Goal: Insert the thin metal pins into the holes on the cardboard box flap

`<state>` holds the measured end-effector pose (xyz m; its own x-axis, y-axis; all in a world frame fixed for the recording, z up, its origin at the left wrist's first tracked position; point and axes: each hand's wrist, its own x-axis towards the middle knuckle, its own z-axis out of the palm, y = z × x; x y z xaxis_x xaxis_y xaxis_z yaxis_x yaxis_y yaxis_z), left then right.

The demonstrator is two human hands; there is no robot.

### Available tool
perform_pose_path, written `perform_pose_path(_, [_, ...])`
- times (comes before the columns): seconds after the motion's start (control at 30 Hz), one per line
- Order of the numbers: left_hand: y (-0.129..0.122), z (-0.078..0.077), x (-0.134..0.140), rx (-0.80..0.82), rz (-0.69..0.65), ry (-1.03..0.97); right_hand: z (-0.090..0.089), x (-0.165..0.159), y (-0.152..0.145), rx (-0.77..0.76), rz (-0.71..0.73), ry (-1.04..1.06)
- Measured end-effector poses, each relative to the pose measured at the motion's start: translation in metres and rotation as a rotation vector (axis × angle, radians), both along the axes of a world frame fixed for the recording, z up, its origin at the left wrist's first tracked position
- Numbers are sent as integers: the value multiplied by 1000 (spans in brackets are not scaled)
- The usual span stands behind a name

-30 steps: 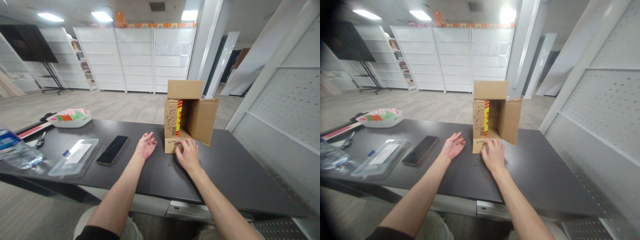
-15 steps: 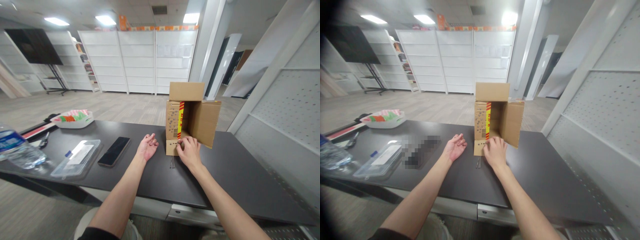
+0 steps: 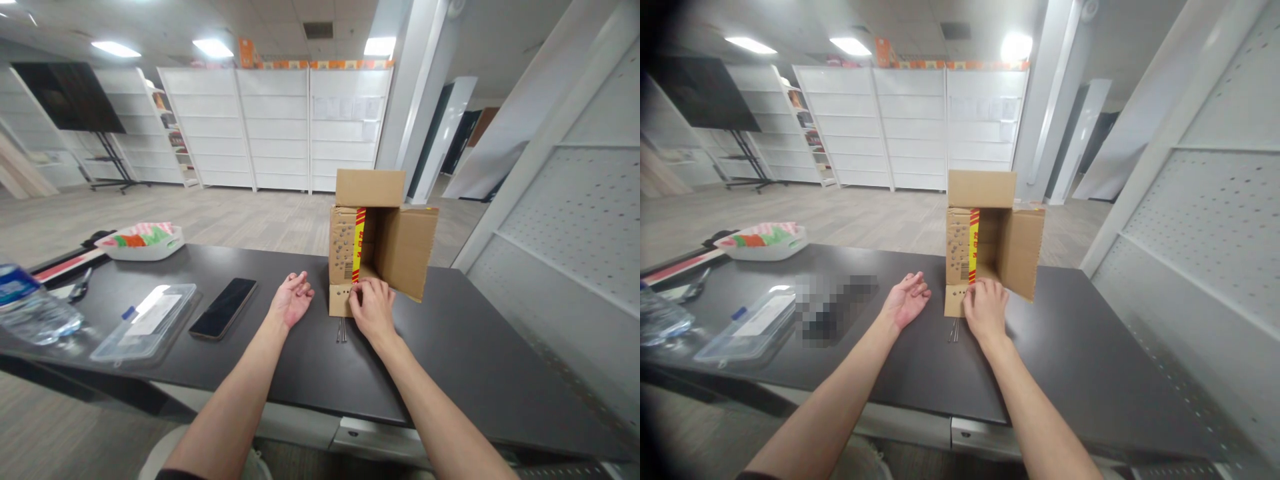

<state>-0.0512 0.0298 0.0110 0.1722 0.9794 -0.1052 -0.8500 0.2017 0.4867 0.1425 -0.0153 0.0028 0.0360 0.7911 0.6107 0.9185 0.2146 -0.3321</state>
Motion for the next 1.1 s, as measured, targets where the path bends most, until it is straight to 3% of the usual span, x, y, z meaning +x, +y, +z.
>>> perform_pose_path(0.33, [0,1,0,-15,4,-2,-1,-3,0,28,-36,-33])
perform_pose_path(1.1, [1,-1,-1,-6,6,-14,-2,-2,-10,56,27,8])
